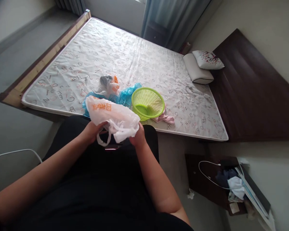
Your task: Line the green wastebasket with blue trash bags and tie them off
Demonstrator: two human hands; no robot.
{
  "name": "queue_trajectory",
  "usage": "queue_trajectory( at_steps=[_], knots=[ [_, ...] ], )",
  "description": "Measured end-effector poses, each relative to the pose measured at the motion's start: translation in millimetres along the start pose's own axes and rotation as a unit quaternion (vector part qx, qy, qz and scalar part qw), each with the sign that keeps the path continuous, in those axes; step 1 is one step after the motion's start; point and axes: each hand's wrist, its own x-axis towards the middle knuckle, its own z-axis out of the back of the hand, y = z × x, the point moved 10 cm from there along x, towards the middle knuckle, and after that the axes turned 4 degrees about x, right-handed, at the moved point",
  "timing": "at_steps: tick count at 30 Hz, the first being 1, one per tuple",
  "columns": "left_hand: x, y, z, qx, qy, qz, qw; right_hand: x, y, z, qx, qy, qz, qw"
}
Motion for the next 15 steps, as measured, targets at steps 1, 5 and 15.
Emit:
queue_trajectory(
  at_steps=[1,5,15],
  knots=[
    [4,-2,5.4,0.011,0.000,0.002,1.000,1,0,3,0.054,-0.004,0.000,0.999],
    [17,-14,32.9,-0.007,-0.001,-0.014,1.000,8,8,21,0.210,-0.057,0.021,0.976],
    [12,-21,17.3,-0.133,0.065,-0.027,0.989,-44,60,53,-0.030,-0.276,0.229,0.933]
  ],
)
